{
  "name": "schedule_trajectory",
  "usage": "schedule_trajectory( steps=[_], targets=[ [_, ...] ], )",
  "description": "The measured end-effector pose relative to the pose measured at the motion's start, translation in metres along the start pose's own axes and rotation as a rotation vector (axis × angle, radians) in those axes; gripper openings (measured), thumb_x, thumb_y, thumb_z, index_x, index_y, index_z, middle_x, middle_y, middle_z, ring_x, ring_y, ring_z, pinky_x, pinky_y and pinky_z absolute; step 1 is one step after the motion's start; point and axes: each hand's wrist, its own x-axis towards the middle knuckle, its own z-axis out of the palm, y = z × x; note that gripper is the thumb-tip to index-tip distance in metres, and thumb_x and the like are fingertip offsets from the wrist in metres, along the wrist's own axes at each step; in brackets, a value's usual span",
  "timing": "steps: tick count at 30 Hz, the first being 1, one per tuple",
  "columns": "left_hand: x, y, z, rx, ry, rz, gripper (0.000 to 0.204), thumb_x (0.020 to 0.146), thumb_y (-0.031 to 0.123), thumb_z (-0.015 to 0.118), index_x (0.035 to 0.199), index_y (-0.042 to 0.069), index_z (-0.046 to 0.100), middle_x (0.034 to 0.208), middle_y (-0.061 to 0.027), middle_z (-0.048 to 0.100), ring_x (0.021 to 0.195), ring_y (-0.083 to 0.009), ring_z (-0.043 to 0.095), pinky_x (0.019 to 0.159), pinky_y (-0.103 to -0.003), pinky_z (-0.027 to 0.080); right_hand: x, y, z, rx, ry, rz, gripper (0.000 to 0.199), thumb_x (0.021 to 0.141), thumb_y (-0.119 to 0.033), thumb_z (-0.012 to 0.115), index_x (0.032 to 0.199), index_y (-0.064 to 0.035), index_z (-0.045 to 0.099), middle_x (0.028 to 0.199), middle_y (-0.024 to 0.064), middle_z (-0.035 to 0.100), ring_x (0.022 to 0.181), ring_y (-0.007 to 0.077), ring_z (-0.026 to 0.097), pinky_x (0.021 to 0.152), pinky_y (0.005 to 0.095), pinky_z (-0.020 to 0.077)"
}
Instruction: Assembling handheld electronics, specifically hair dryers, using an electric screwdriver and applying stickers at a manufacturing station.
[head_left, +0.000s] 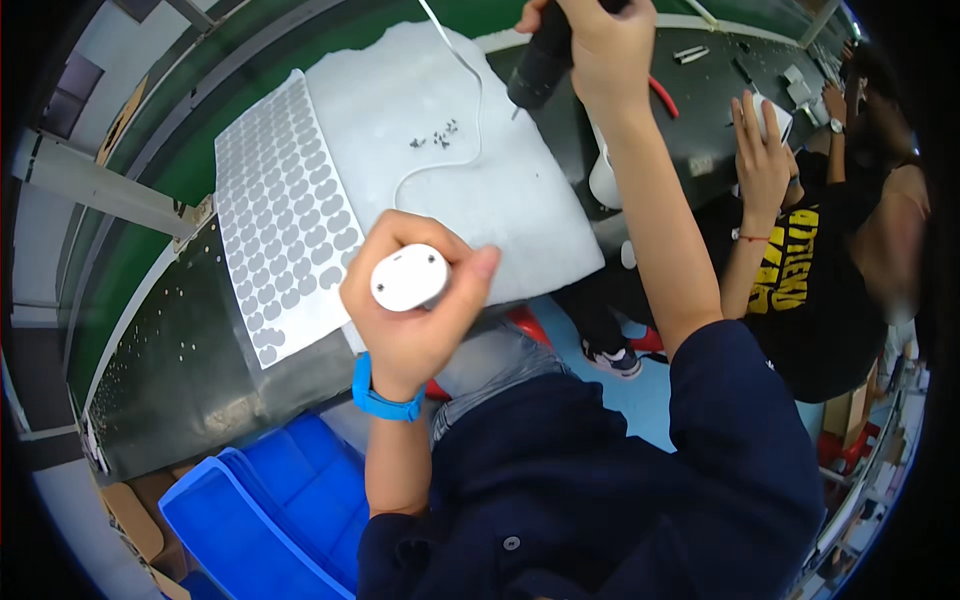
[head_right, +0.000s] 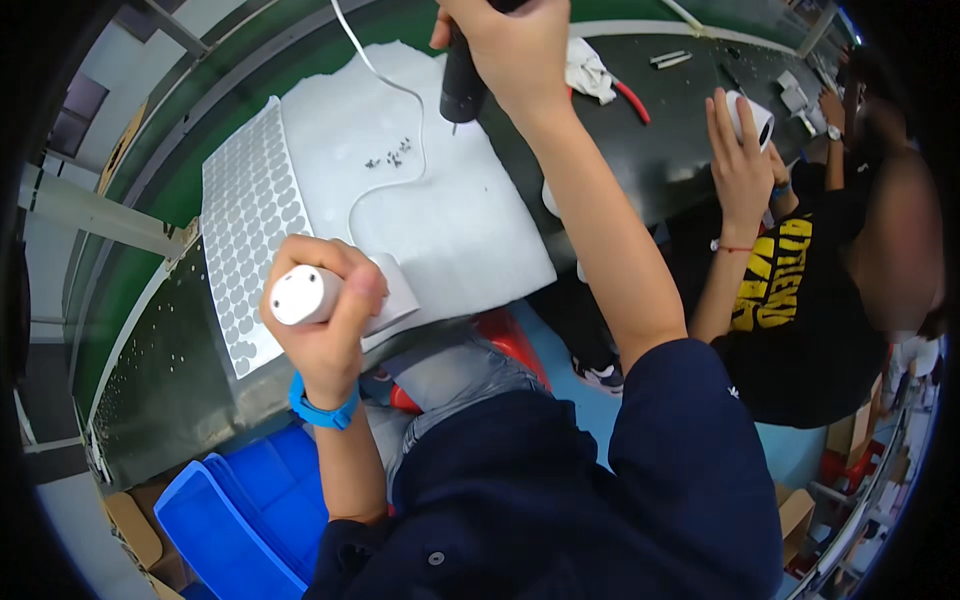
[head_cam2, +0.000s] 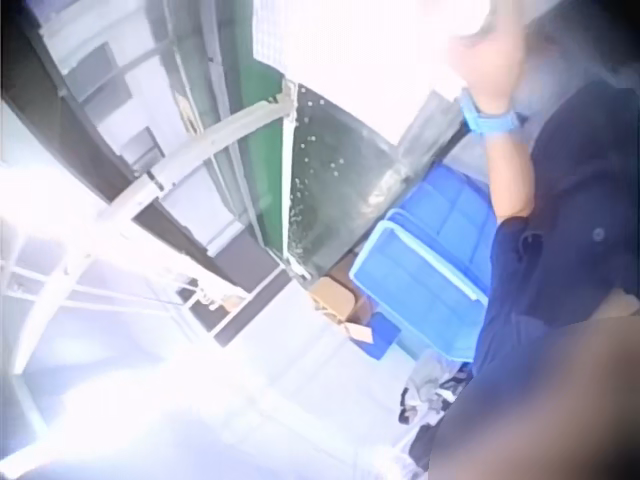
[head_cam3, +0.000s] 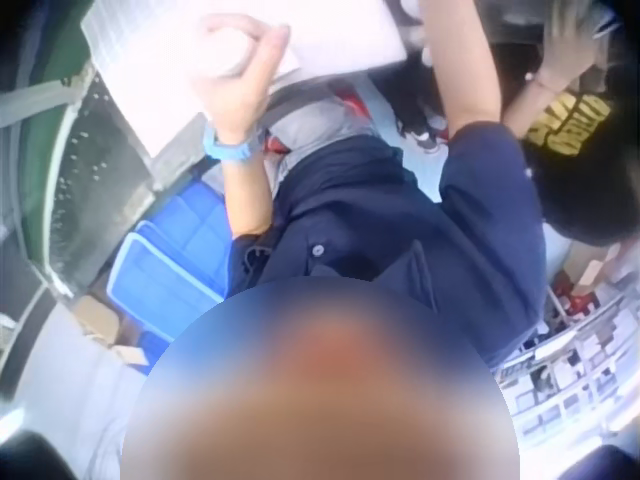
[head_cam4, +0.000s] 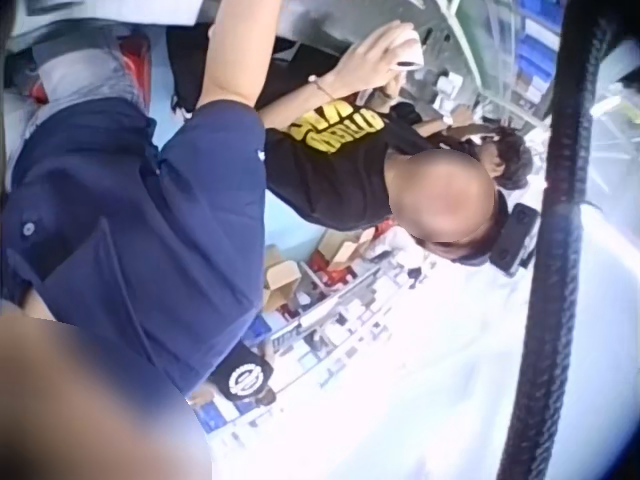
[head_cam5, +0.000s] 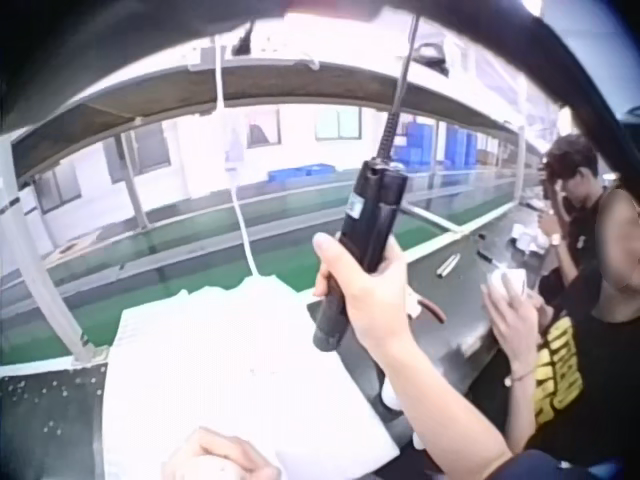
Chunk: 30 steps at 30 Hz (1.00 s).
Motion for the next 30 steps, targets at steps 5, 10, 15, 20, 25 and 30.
schedule_trajectory(
  steps=[5,10,15,20,25,30],
  targets=[
    [-0.001,-0.005,-0.005,0.068,0.062,-0.023,0.018,0.073,-0.001,0.070,0.072,0.004,0.054,0.064,0.0004,0.056,0.056,-0.0037,0.048,0.051,-0.018,0.037,-0.004,0.034,-0.011,-0.164,0.000,0.098,0.034,0.080,-0.020,0.069,0.096,0.0020,0.049,0.074,0.0063,0.058,0.061,0.0124,0.058,0.057,0.0243,0.0463],
    [-0.002,-0.009,-0.005,0.042,0.037,-0.056,0.018,0.075,-0.002,0.070,0.074,0.004,0.053,0.065,0.0000,0.056,0.056,-0.0040,0.048,0.052,-0.018,0.037,-0.018,0.036,-0.051,-0.509,-0.266,-0.260,0.037,0.079,-0.020,0.066,0.103,0.0023,0.050,0.080,0.0065,0.059,0.073,0.0176,0.058,0.065,0.0284,0.0462],
    [-0.006,-0.012,-0.006,0.072,0.048,-0.046,0.018,0.075,-0.001,0.070,0.075,0.004,0.053,0.066,0.0000,0.056,0.058,-0.0040,0.049,0.053,-0.018,0.038,-0.018,0.013,-0.062,-0.352,-0.340,0.217,0.033,0.080,-0.008,0.064,0.108,0.0019,0.049,0.095,0.0063,0.056,0.087,0.0138,0.054,0.075,0.0271,0.0450],
    [-0.009,-0.007,0.001,0.070,0.006,-0.092,0.017,0.075,-0.001,0.069,0.076,0.005,0.053,0.066,0.0006,0.057,0.059,-0.0032,0.049,0.054,-0.018,0.039,-0.021,0.003,-0.066,-0.367,-0.301,0.234,0.037,0.081,-0.004,0.064,0.114,0.0007,0.047,0.099,0.0044,0.055,0.090,0.0128,0.053,0.080,0.0258,0.0444],
    [-0.007,-0.010,0.001,0.046,-0.002,-0.094,0.017,0.076,0.000,0.069,0.077,0.005,0.053,0.065,0.0012,0.057,0.058,-0.0029,0.049,0.053,-0.017,0.038,-0.043,-0.005,-0.077,-0.299,-0.220,0.276,0.044,0.083,-0.007,0.062,0.123,-0.0009,0.044,0.101,0.0060,0.055,0.095,0.0139,0.053,0.085,0.0284,0.0447],
    [-0.005,-0.011,-0.003,0.066,0.030,-0.068,0.017,0.076,0.001,0.070,0.077,0.004,0.054,0.065,0.0005,0.057,0.059,-0.0035,0.049,0.054,-0.017,0.038,-0.123,-0.011,-0.096,-0.467,0.299,-0.004,0.013,0.091,-0.010,0.052,0.098,0.0009,0.051,0.069,-0.0003,0.046,0.060,0.0055,0.041,0.055,0.0198,0.0333]
  ],
)
